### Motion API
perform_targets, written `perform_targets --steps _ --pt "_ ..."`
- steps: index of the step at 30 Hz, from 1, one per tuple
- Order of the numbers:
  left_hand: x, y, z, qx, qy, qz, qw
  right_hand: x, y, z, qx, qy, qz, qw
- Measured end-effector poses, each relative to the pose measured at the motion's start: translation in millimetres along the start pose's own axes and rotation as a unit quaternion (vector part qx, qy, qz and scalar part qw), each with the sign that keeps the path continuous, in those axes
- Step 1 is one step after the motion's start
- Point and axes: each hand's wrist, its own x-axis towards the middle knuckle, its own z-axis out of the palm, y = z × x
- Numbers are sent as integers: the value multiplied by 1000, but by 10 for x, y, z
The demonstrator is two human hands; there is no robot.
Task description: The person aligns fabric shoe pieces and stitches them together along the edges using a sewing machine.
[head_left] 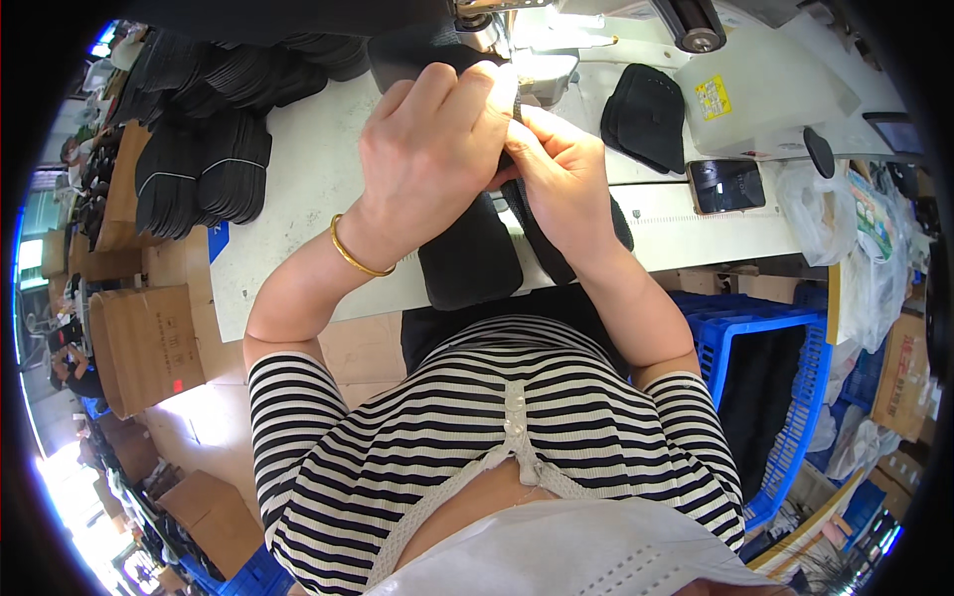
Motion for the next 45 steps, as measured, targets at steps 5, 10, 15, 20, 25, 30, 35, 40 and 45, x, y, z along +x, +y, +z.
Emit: perform_targets --steps 5,10,15,20,25,30,35,40,45 --pt "-142 -165 -139 -187 92 -84 974 -134 -13 -181 -143 45 -97 984" --pt "-229 -437 171 -610 47 -504 610 -525 233 -755 -602 59 -94 790" --pt "24 -1202 1221 -615 65 -374 691 -648 395 -682 -590 56 -93 800" --pt "-33 -674 582 -109 -42 -235 965 -641 484 -666 -601 114 -168 773" --pt "-1272 72 -10 -206 -310 -366 853 -684 537 -618 -590 124 -197 773" --pt "-1146 167 49 -142 -125 -219 957 -728 567 -664 -606 133 -202 758" --pt "-1017 172 -2 -498 -136 -486 705 -704 494 -790 -414 180 -203 869" --pt "-812 22 -205 -754 -2 -553 355 -478 -167 -507 -443 107 -280 845" --pt "-475 122 -346 -697 -54 -539 470 -242 -23 -170 -134 -25 -49 989"
